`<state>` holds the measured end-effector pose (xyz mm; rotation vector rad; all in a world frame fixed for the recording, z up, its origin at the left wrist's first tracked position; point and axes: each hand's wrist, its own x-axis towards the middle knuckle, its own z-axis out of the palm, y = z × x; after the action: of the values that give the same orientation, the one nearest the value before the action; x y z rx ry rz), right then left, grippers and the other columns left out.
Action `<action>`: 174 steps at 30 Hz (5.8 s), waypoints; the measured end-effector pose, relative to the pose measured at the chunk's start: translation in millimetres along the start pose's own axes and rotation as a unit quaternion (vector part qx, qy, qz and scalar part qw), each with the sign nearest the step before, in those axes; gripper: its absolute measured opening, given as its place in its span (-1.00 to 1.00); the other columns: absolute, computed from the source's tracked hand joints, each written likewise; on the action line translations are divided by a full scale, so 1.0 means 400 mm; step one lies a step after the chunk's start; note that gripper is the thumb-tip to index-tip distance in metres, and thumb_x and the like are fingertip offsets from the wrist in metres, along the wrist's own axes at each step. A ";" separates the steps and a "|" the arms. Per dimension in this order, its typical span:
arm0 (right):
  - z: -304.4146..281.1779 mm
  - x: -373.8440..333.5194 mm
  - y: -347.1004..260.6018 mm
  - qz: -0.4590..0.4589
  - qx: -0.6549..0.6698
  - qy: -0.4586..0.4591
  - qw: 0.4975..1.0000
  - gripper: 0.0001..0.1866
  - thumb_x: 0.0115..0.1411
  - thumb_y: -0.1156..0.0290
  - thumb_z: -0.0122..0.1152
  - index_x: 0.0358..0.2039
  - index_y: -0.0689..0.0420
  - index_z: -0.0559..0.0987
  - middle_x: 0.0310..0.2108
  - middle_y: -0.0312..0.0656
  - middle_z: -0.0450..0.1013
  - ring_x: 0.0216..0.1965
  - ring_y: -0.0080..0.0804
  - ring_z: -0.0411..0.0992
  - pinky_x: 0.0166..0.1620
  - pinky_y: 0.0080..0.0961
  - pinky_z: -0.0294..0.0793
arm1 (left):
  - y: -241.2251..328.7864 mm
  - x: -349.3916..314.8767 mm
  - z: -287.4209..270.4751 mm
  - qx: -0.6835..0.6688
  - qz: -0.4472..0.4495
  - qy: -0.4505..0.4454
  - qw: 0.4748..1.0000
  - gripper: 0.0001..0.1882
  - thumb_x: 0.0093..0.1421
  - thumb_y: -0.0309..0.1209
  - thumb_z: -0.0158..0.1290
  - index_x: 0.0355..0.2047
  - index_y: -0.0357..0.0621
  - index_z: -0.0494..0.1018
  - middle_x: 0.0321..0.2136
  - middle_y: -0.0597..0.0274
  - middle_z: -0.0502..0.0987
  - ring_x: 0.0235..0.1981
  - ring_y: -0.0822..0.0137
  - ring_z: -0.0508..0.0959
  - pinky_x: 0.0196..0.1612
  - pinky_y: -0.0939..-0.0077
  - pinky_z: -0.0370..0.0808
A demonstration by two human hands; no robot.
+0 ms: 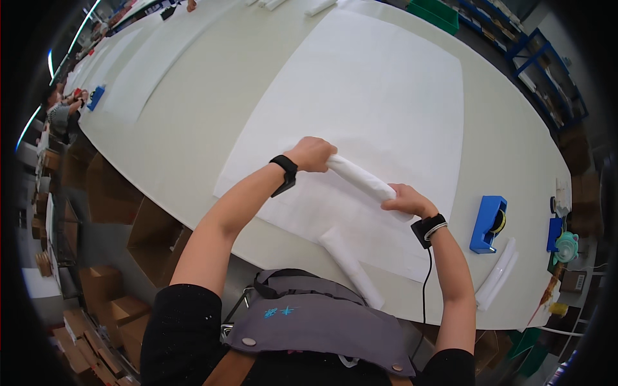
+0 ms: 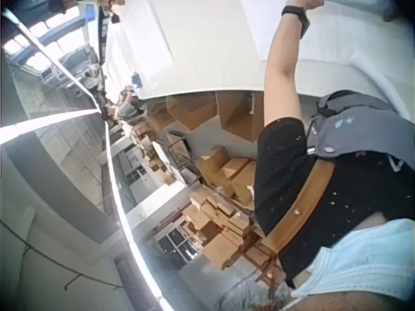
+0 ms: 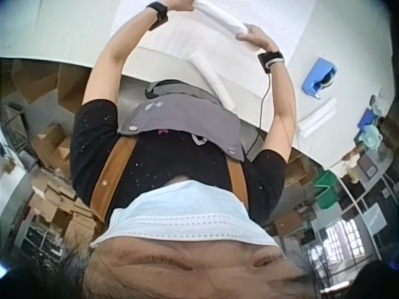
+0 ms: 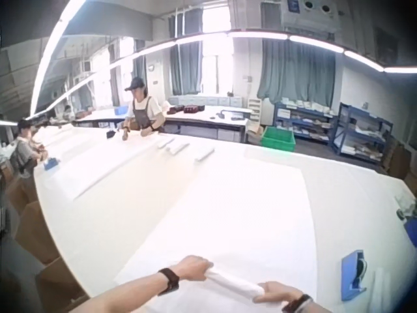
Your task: The person repeatedly rolls white sheets of material into tight cylinders on a large table. They smooth the sheets, roll them, and place the finished rolls into a cardboard box. The process is repeated multiple times throughout the clip.
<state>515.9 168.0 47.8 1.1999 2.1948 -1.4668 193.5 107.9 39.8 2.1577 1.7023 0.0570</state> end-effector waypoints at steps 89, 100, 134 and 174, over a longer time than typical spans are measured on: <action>-0.127 -0.615 0.789 0.047 0.137 0.622 0.769 -0.65 0.25 0.18 0.28 -0.13 0.21 0.69 -0.26 -0.14 0.66 -0.24 -0.38 0.59 -0.10 -0.45 0.53 | 0.660 -0.538 0.200 -0.554 -0.232 0.083 0.795 -0.51 0.22 -0.41 0.15 0.14 -0.26 0.37 -0.37 0.26 0.53 -0.38 0.47 0.57 -0.40 0.50 0.57; -0.182 -0.537 0.847 0.121 0.118 0.625 0.762 -0.64 0.16 0.08 0.32 -0.33 0.15 0.73 -0.48 -0.14 0.64 -0.38 -0.23 0.58 -0.17 -0.37 0.51 | 0.658 -0.518 0.229 -0.552 -0.256 0.086 0.789 -0.61 0.20 -0.43 0.11 0.02 -0.27 0.40 -0.40 0.22 0.53 -0.41 0.44 0.57 -0.40 0.47 0.57; 0.282 -0.519 0.125 -0.227 0.392 0.357 0.817 -0.75 0.35 0.46 0.22 -0.09 0.12 0.33 -0.52 -0.34 0.47 -0.41 -0.64 0.47 -0.35 -0.69 0.35 | 0.660 -0.405 0.141 -0.658 -0.170 0.045 0.732 -0.48 0.25 -0.29 0.14 0.15 -0.25 0.34 -0.32 0.24 0.49 -0.30 0.47 0.51 -0.37 0.47 0.54; 0.360 -0.428 -0.193 -0.215 0.128 0.553 0.795 -0.51 0.27 0.33 0.29 0.13 0.24 0.40 0.14 -0.10 0.38 0.20 -0.29 0.33 0.26 -0.30 0.27 | 0.454 -0.501 0.087 -0.652 -0.093 0.016 0.752 -0.69 -0.01 -0.47 0.19 -0.23 -0.32 0.47 -0.51 0.15 0.54 -0.59 0.34 0.56 -0.49 0.43 0.52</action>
<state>534.0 -52.0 132.9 2.1617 3.2510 -1.3877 318.9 -124.4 108.1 0.9012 1.1815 0.9241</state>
